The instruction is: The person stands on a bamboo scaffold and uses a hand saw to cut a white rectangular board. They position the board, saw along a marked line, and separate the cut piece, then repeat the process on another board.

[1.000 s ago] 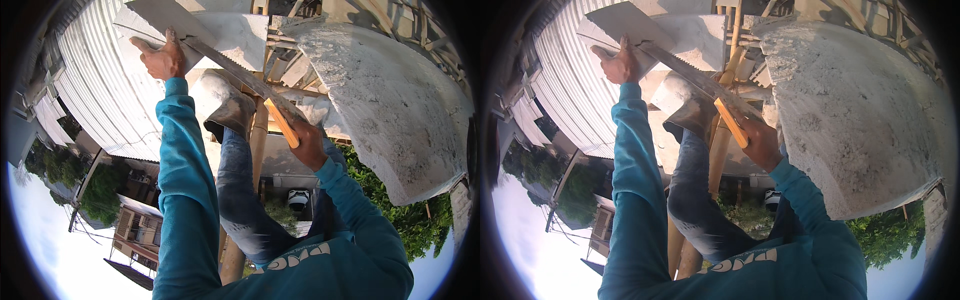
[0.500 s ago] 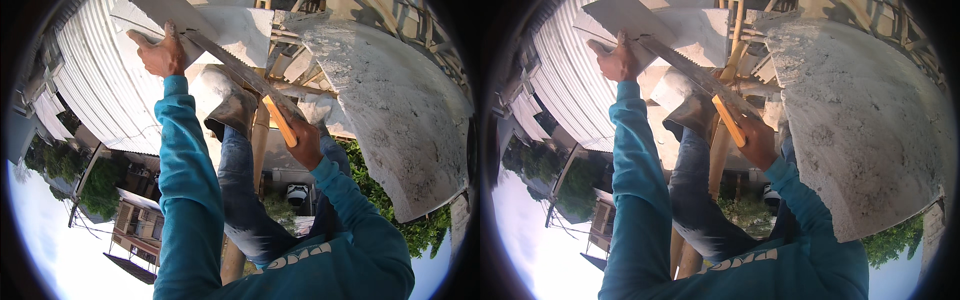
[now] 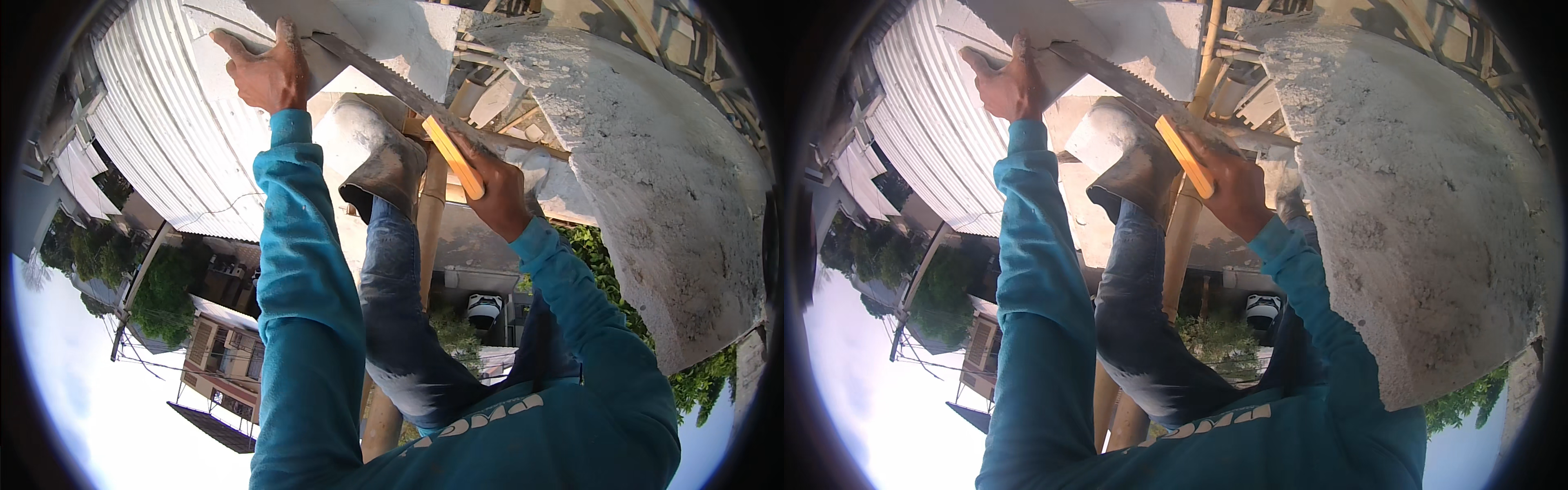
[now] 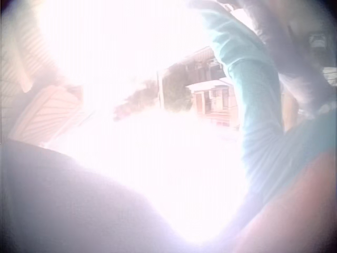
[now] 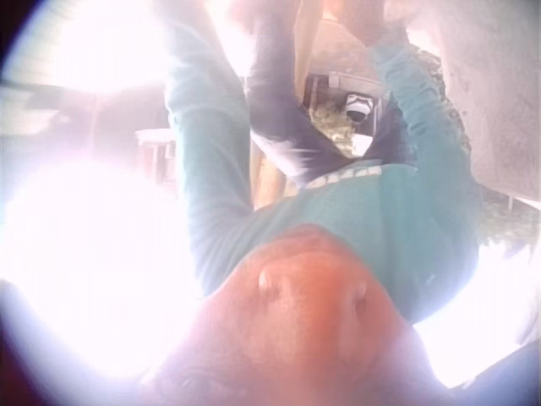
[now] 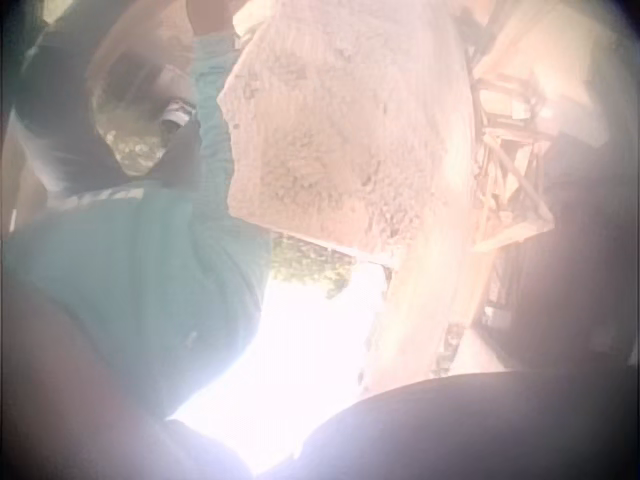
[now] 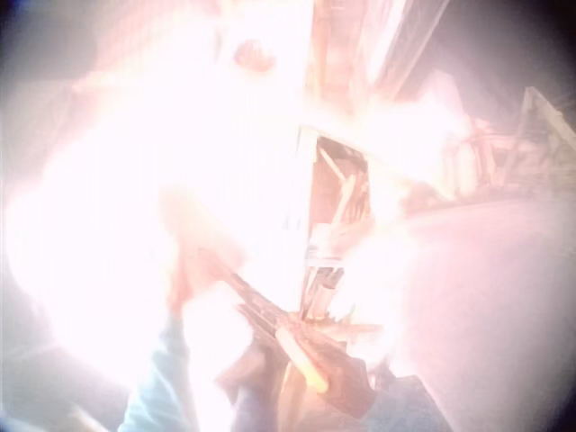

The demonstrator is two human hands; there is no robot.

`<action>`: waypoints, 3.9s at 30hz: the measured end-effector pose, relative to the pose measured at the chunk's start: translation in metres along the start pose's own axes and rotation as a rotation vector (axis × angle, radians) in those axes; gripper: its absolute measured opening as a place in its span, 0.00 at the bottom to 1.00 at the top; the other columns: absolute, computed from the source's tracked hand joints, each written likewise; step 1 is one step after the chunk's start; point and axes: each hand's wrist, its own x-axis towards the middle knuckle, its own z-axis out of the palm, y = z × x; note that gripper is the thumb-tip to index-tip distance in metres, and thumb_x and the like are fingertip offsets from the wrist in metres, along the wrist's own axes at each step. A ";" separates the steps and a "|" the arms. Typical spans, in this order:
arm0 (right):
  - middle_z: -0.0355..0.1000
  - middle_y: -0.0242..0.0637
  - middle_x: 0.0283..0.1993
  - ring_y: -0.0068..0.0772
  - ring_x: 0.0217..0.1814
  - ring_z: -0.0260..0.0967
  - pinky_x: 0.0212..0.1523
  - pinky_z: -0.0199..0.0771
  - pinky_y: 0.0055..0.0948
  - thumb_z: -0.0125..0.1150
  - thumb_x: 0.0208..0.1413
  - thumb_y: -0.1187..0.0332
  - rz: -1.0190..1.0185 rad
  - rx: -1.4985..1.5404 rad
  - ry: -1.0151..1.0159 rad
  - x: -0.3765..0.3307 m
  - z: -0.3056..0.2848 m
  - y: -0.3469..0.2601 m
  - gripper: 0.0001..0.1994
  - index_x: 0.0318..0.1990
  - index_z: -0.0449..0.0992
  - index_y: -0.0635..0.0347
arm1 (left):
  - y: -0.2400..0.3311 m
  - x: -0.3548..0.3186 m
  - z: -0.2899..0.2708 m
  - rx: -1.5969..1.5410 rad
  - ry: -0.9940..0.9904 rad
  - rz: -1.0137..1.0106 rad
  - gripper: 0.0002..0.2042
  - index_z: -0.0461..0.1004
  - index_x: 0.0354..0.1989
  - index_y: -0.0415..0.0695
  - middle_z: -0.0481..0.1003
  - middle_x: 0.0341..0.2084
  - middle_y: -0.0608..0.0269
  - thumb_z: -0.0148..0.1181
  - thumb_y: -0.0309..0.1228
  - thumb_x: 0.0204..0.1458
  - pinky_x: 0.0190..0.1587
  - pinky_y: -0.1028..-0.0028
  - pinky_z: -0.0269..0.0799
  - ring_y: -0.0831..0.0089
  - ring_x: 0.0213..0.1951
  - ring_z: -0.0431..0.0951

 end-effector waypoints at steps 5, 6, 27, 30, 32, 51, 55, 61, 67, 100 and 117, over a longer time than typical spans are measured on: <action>0.78 0.50 0.31 0.53 0.36 0.78 0.38 0.78 0.46 0.64 0.46 0.72 0.089 -0.126 -0.023 0.078 0.044 -0.024 0.33 0.65 0.70 0.47 | -0.001 0.006 0.005 -0.020 -0.005 0.057 0.53 0.48 0.74 0.46 0.70 0.55 0.32 0.65 0.60 0.43 0.61 0.47 0.67 0.37 0.56 0.73; 0.78 0.49 0.32 0.53 0.37 0.78 0.38 0.79 0.45 0.65 0.46 0.73 0.104 -0.084 -0.053 0.076 0.036 -0.021 0.33 0.64 0.70 0.48 | 0.007 0.003 -0.001 -0.027 -0.017 0.010 0.53 0.49 0.74 0.45 0.71 0.54 0.34 0.65 0.61 0.42 0.61 0.50 0.66 0.39 0.57 0.73; 0.77 0.53 0.39 0.57 0.40 0.77 0.38 0.78 0.44 0.65 0.45 0.79 0.085 0.007 -0.047 -0.012 -0.012 -0.002 0.26 0.57 0.75 0.59 | -0.016 0.010 0.009 -0.060 0.115 0.030 0.54 0.52 0.72 0.42 0.72 0.55 0.37 0.66 0.60 0.40 0.61 0.56 0.68 0.42 0.55 0.74; 0.79 0.48 0.40 0.51 0.40 0.78 0.41 0.79 0.46 0.67 0.44 0.76 0.165 -0.168 -0.135 0.083 0.041 -0.015 0.36 0.66 0.68 0.47 | 0.029 -0.002 0.005 0.038 0.199 0.145 0.54 0.52 0.72 0.42 0.72 0.55 0.37 0.67 0.60 0.40 0.60 0.55 0.68 0.42 0.55 0.74; 0.79 0.48 0.39 0.51 0.39 0.78 0.39 0.78 0.48 0.67 0.43 0.76 0.027 -0.103 0.088 0.074 0.058 -0.004 0.36 0.65 0.69 0.48 | 0.053 -0.016 -0.004 0.109 0.127 0.096 0.53 0.52 0.72 0.42 0.72 0.55 0.36 0.67 0.60 0.40 0.60 0.54 0.68 0.42 0.56 0.74; 0.77 0.46 0.50 0.49 0.48 0.78 0.47 0.81 0.39 0.66 0.45 0.79 0.055 0.031 -0.010 -0.027 -0.001 0.006 0.36 0.66 0.68 0.47 | 0.044 -0.004 -0.016 0.045 0.144 -0.027 0.53 0.53 0.72 0.38 0.74 0.51 0.35 0.66 0.59 0.40 0.62 0.56 0.67 0.41 0.54 0.75; 0.78 0.46 0.48 0.49 0.46 0.78 0.44 0.81 0.38 0.64 0.48 0.79 -0.025 0.004 0.022 -0.007 -0.001 0.013 0.33 0.65 0.69 0.47 | -0.024 0.013 0.016 -0.077 0.163 0.057 0.53 0.53 0.72 0.38 0.75 0.50 0.35 0.66 0.59 0.40 0.62 0.56 0.67 0.41 0.54 0.75; 0.77 0.55 0.37 0.60 0.38 0.76 0.39 0.77 0.48 0.66 0.45 0.73 0.121 -0.077 -0.040 0.090 0.042 -0.007 0.29 0.59 0.73 0.54 | -0.016 0.023 0.013 -0.064 0.107 0.038 0.52 0.53 0.72 0.40 0.74 0.51 0.35 0.66 0.59 0.41 0.61 0.57 0.68 0.41 0.53 0.76; 0.78 0.46 0.50 0.50 0.49 0.78 0.48 0.81 0.36 0.66 0.48 0.77 0.021 -0.018 0.017 -0.033 -0.012 0.013 0.34 0.66 0.69 0.45 | 0.021 0.010 -0.005 0.065 0.085 -0.063 0.53 0.53 0.72 0.43 0.75 0.50 0.35 0.66 0.60 0.40 0.60 0.56 0.69 0.42 0.53 0.76; 0.78 0.48 0.30 0.52 0.33 0.78 0.35 0.79 0.46 0.66 0.47 0.70 0.098 -0.146 -0.009 0.100 0.048 -0.010 0.30 0.62 0.72 0.52 | 0.004 0.034 0.014 -0.014 0.046 0.154 0.52 0.52 0.73 0.42 0.73 0.49 0.32 0.61 0.63 0.43 0.58 0.51 0.70 0.39 0.53 0.76; 0.79 0.50 0.36 0.54 0.39 0.78 0.41 0.78 0.48 0.62 0.49 0.64 0.076 -0.056 0.184 0.094 0.089 0.008 0.27 0.60 0.72 0.52 | -0.017 0.061 0.031 0.061 -0.054 -0.014 0.55 0.51 0.74 0.51 0.74 0.55 0.41 0.60 0.70 0.40 0.57 0.52 0.69 0.45 0.54 0.76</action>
